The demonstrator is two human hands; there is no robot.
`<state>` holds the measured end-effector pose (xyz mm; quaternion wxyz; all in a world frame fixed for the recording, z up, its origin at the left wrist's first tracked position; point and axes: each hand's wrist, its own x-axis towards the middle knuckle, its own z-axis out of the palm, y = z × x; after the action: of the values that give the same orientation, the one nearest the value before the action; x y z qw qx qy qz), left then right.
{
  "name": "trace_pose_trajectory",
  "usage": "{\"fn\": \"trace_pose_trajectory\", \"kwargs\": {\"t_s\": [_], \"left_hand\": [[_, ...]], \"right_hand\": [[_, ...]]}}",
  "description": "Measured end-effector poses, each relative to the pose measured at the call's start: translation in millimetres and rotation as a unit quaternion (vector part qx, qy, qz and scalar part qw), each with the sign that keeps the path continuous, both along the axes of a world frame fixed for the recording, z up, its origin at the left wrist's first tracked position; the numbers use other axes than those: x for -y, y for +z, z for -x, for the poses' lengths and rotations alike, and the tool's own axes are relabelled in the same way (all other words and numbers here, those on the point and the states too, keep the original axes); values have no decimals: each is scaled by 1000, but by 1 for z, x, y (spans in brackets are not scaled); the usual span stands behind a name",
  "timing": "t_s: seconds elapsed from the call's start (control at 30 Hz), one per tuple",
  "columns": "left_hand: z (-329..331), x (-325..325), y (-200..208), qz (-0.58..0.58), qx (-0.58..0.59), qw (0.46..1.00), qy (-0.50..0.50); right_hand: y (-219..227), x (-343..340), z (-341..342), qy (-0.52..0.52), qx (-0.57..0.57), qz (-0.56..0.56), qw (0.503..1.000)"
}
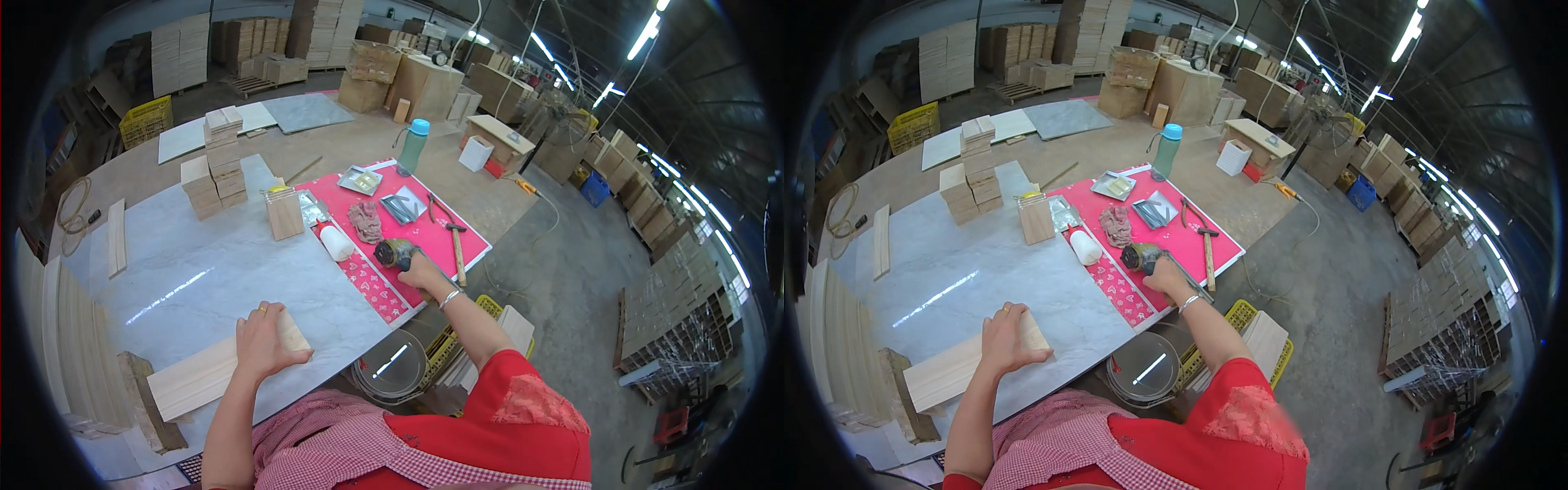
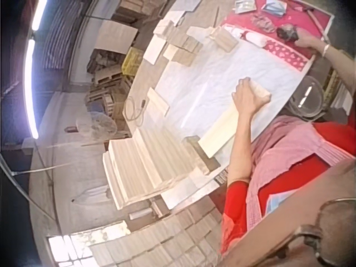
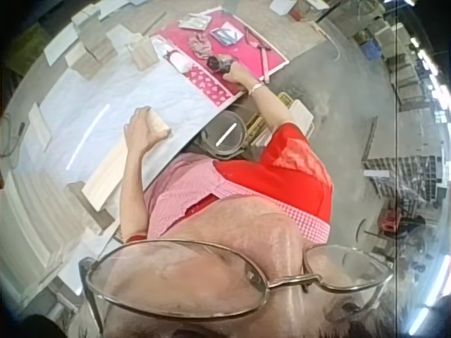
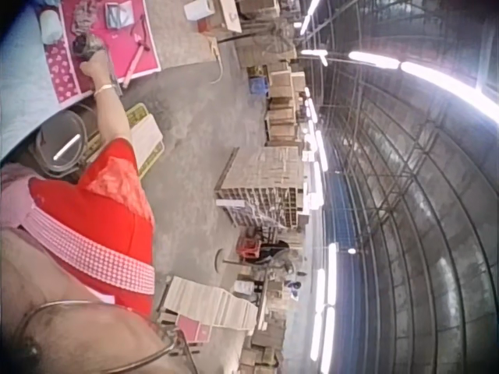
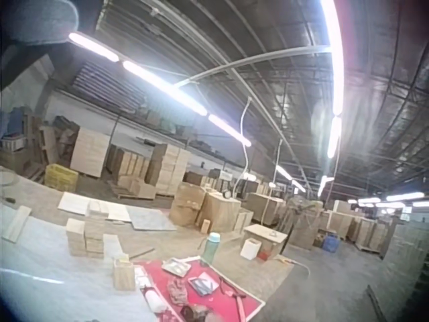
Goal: Assembling wooden box components using wood glue, a pneumatic stapler, and a hammer.
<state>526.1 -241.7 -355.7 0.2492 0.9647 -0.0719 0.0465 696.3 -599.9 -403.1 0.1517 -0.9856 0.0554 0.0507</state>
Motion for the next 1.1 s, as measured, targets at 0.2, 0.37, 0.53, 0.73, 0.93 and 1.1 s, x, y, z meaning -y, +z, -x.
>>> {"fn": "trace_pose_trajectory", "kwargs": {"t_s": [0.2, 0.37, 0.53, 0.73, 0.93, 1.1], "left_hand": [[0, -1, -2, -2, 1, 1000, 3], [0, -1, -3, 8, 14, 1000, -4], [2, -1, -2, 1, 13, 1000, 7], [-3, -10, -26, -11, 83, 996, -25], [2, -12, -30, -29, 36, 999, -13], [2, -11, -22, -46, 26, 998, -17]], "right_hand": [[59, -11, 18, 66, -100, 4, 993], [93, -37, 45, 181, -28, 44, 982], [127, -65, 65, 283, -24, 67, 957], [146, -90, 80, 384, -13, -29, 923], [160, -113, 107, 441, -57, -46, 895], [172, -129, 117, 401, -81, -43, 911]]}}
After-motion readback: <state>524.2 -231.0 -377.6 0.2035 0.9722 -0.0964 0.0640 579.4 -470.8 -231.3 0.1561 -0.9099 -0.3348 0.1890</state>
